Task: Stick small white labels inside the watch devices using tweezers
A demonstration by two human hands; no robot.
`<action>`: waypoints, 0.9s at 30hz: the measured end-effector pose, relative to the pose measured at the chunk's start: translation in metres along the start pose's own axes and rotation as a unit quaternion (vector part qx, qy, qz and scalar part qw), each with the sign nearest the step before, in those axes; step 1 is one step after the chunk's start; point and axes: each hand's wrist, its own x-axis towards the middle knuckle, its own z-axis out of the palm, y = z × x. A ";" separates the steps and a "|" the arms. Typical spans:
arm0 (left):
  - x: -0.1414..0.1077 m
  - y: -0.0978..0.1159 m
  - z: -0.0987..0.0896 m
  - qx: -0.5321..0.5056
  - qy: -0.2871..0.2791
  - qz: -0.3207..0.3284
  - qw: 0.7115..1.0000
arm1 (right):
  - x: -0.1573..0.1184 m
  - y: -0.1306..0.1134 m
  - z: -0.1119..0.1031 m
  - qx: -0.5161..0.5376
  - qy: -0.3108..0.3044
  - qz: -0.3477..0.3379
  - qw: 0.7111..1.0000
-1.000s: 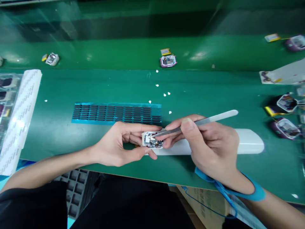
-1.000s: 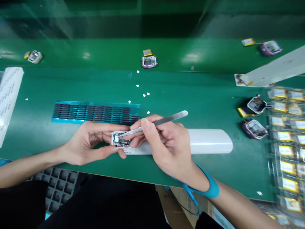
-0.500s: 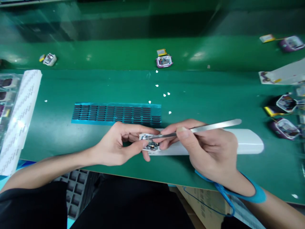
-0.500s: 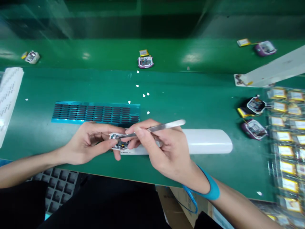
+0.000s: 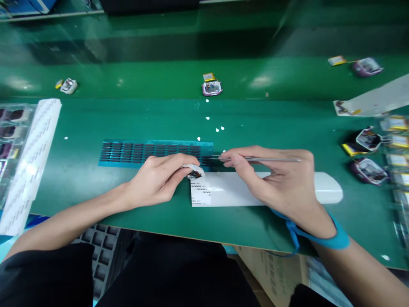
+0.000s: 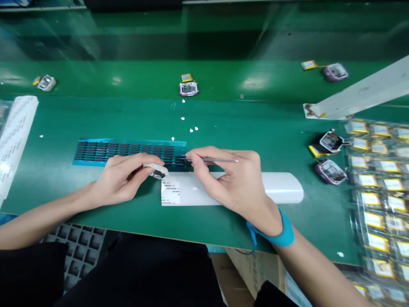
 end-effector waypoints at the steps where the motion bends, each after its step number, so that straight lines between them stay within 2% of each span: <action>1: 0.000 -0.001 0.001 0.018 -0.007 0.000 1.000 | 0.000 0.001 0.000 -0.005 -0.003 -0.012 1.000; 5: -0.001 -0.006 0.005 0.052 -0.030 -0.003 0.998 | 0.001 0.004 -0.001 -0.021 -0.008 -0.026 0.999; 11: 0.001 -0.012 0.011 0.057 -0.105 -0.012 0.993 | 0.004 0.011 0.003 -0.026 -0.026 -0.032 0.999; 17: 0.005 -0.009 0.010 0.056 -0.150 -0.044 0.986 | 0.004 0.016 -0.002 -0.034 -0.091 -0.091 0.991; 23: 0.007 -0.011 0.011 0.050 -0.155 -0.051 0.985 | -0.004 0.016 0.003 -0.049 -0.056 -0.132 0.988; 27: 0.007 -0.010 0.011 0.060 -0.165 -0.053 0.983 | -0.004 0.012 -0.001 -0.032 0.039 -0.103 0.993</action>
